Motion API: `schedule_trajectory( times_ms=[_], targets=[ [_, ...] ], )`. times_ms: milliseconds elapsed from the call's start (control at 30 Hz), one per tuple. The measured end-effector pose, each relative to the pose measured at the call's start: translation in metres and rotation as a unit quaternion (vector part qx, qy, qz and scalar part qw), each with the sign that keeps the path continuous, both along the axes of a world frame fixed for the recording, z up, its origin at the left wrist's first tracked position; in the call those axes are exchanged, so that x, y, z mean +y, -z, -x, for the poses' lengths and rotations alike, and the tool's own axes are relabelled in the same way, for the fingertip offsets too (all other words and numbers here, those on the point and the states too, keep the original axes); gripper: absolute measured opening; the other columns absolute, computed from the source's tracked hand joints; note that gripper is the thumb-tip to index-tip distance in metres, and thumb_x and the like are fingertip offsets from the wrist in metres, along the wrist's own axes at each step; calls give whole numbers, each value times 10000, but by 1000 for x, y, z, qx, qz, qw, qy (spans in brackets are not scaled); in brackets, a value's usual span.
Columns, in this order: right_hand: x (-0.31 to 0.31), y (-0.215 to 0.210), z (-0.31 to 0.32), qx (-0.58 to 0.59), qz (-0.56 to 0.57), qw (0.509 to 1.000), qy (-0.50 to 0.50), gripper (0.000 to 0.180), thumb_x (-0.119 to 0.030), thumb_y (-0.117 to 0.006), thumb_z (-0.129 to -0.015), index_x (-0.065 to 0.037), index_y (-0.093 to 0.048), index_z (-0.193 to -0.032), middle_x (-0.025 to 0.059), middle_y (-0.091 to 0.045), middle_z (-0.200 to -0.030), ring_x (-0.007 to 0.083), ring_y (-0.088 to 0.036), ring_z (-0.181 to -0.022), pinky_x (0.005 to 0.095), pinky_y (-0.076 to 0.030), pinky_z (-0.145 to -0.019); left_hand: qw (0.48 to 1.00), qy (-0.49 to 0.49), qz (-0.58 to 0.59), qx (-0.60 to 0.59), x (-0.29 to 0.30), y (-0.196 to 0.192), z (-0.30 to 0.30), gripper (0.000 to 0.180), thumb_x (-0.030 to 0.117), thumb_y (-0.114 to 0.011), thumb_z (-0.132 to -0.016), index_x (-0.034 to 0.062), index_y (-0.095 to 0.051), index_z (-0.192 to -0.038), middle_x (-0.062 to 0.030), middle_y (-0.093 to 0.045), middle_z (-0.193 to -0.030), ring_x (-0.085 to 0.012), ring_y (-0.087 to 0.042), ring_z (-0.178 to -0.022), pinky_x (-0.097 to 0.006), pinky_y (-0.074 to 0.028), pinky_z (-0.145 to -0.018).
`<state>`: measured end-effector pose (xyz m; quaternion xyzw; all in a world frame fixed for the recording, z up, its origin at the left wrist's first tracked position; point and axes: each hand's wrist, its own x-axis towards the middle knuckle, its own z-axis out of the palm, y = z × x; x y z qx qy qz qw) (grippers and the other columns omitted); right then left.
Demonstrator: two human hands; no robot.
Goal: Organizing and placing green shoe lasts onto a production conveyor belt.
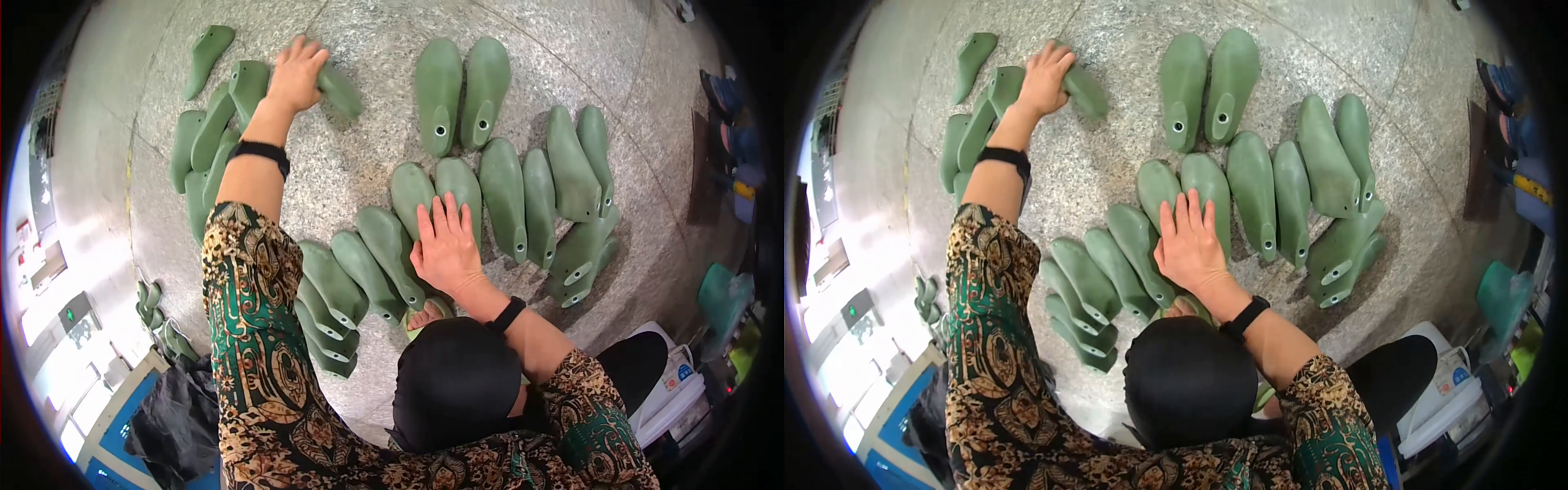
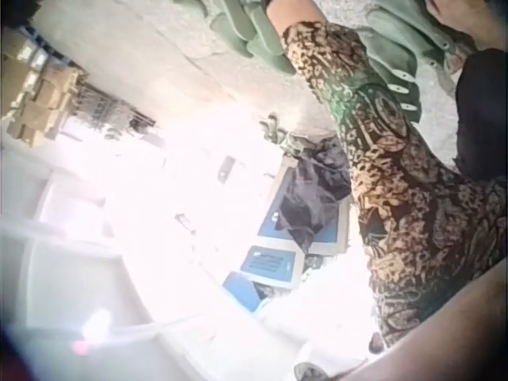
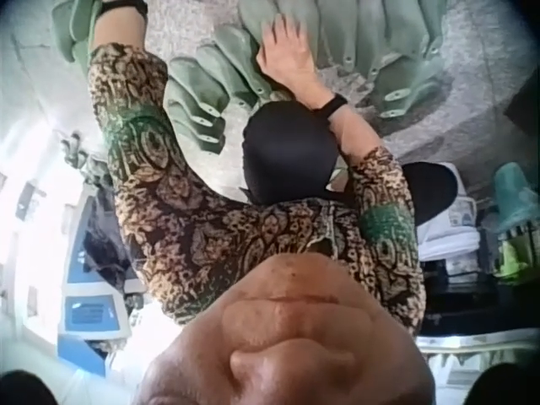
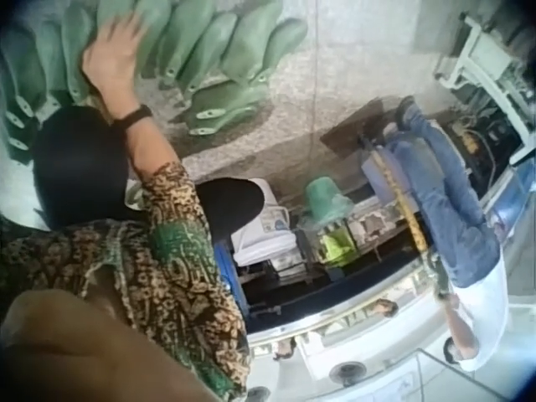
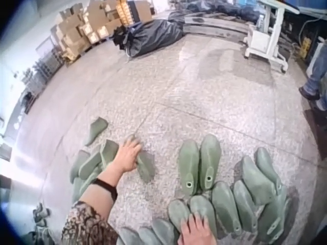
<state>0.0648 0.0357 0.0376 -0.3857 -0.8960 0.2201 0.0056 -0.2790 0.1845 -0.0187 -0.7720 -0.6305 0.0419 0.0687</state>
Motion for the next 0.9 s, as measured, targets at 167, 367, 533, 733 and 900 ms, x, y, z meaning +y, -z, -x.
schedule_trajectory(
  times_ms=[167, 367, 533, 733, 900],
  targets=[
    [4, 6, -11, -7, -1, 1000, 16, 563, -224, -575, -727, 41, -470, -1212, 273, -479, -1210, 435, -385, -1207, 559, -297, -995, 939, -107, 300, -132, 36, -12, -49, 626, 359, -783, -620, 54, -580, -1128, -135, -613, -1093, -365, -580, -977, -389, -457, -806],
    [8, 3, -7, -7, -10, 1000, 13, 560, -229, -576, -728, 36, -476, -1211, 259, -486, -1214, 423, -389, -1209, 549, -295, -1002, 771, -260, 250, -524, -6, 3, -62, 686, 568, -663, -742, -63, -637, -1010, -141, -664, -911, -220, -620, -821, -326, -475, -745],
    [1, 0, -2, 12, 4, 1000, 10, 556, -228, -573, -729, 33, -478, -1211, 258, -485, -1215, 422, -384, -1213, 548, -292, -1006, 874, -338, 138, -320, -40, 14, -3, 648, 567, -639, -755, -40, -644, -983, -157, -672, -853, -230, -644, -844, -332, -490, -737],
    [5, 4, -10, -12, -6, 1000, 13, 537, -240, -545, -743, 39, -489, -1198, 274, -484, -1215, 431, -381, -1216, 567, -291, -999, 871, -281, 54, -399, -60, 2, -83, 657, 385, -672, -768, -18, -451, -1238, -256, -564, -1131, -378, -573, -1020, -417, -449, -880],
    [-1, 7, -3, 8, 5, 1000, 16, 565, -209, -575, -718, 41, -473, -1214, 275, -477, -1222, 442, -384, -1211, 560, -288, -1004, 874, -331, -14, -355, -76, 2, -97, 547, 153, -641, -745, 29, -448, -1241, -281, -596, -1016, -427, -579, -950, -441, -461, -822]
  ],
)
